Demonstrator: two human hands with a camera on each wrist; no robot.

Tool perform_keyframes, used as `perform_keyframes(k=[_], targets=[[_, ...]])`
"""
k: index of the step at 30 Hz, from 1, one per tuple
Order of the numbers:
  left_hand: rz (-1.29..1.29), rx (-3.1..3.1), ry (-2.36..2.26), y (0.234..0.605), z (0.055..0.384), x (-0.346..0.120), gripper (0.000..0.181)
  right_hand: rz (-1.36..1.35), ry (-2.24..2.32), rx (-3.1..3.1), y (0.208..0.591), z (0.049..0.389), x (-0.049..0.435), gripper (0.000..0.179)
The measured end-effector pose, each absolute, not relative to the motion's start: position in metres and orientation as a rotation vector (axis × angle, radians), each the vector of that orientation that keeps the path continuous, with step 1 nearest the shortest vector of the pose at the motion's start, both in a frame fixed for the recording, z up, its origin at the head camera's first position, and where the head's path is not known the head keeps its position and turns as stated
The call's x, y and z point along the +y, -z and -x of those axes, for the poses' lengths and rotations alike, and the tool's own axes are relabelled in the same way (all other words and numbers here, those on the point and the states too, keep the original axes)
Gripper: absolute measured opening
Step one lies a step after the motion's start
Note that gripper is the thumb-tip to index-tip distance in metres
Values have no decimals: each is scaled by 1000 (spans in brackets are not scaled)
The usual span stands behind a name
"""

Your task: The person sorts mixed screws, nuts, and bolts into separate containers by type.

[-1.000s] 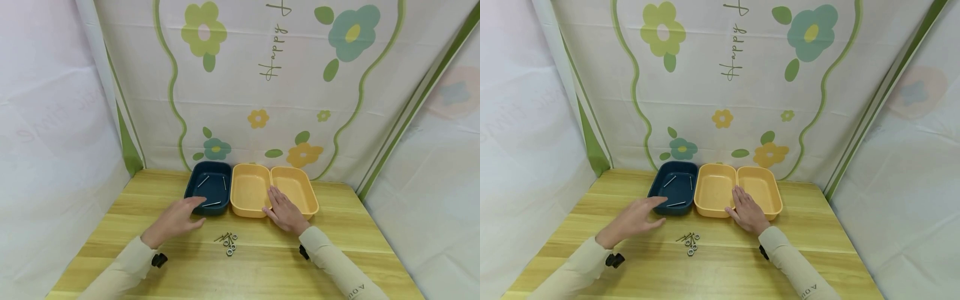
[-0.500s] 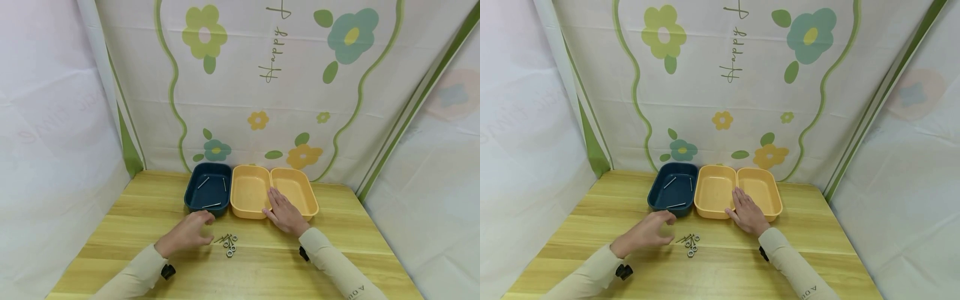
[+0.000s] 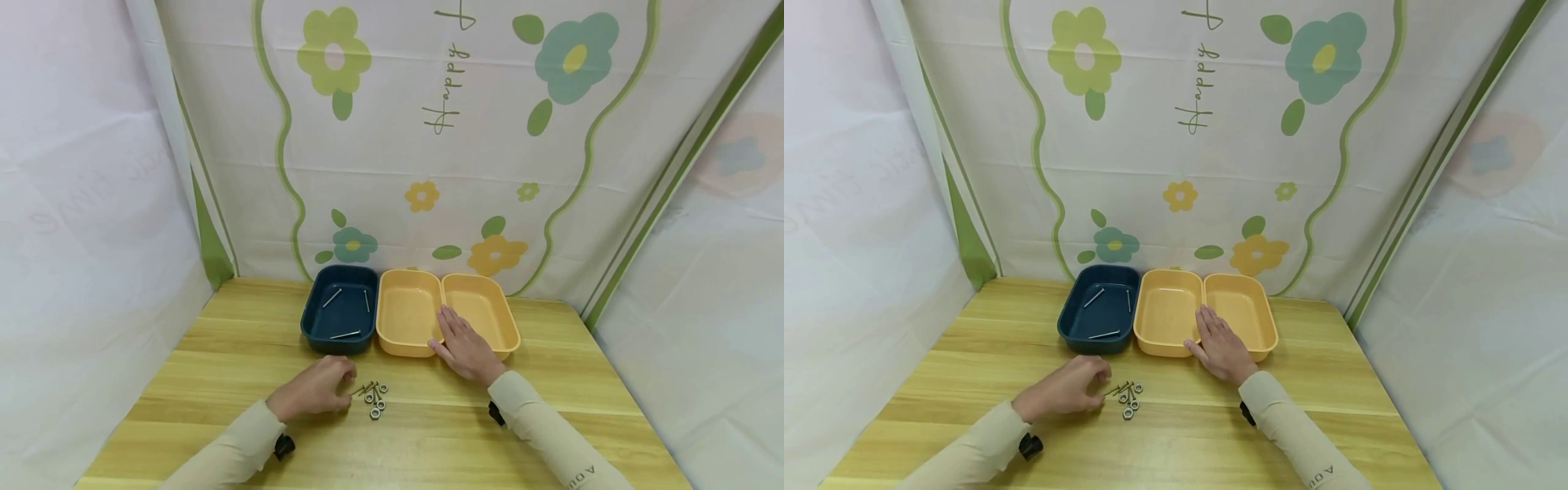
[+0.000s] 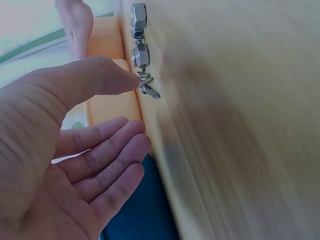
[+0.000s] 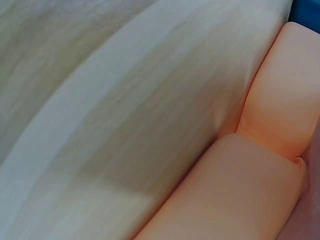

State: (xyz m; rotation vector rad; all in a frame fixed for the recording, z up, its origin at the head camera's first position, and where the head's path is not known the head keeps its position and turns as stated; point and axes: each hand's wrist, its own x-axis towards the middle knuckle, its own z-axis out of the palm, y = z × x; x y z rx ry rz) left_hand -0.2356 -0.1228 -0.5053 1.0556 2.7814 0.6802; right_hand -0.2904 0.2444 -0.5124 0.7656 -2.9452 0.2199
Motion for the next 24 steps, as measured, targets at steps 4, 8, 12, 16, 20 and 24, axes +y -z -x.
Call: perform_keyframes(k=[4, 8, 12, 16, 20, 24], targets=[[-1075, 2725, -696, 507, 239, -120, 23, -767, -225, -2944, 512, 291, 244, 80], [-1098, 2694, -693, 509, 241, -117, 18, -770, -221, -2948, 512, 291, 244, 79], [-1111, 2682, -686, 507, 242, -115, 16, -775, -207, -2939, 511, 291, 243, 79], [-1128, 2673, -684, 506, 244, -114, 14, -788, -207, -2916, 510, 290, 243, 78], [-1119, 2667, -675, 505, 246, -113, 14, -789, -204, -2914, 511, 290, 243, 77], [-1103, 2663, -657, 507, 249, -112, 13, -787, -200, -2916, 511, 290, 243, 78]])
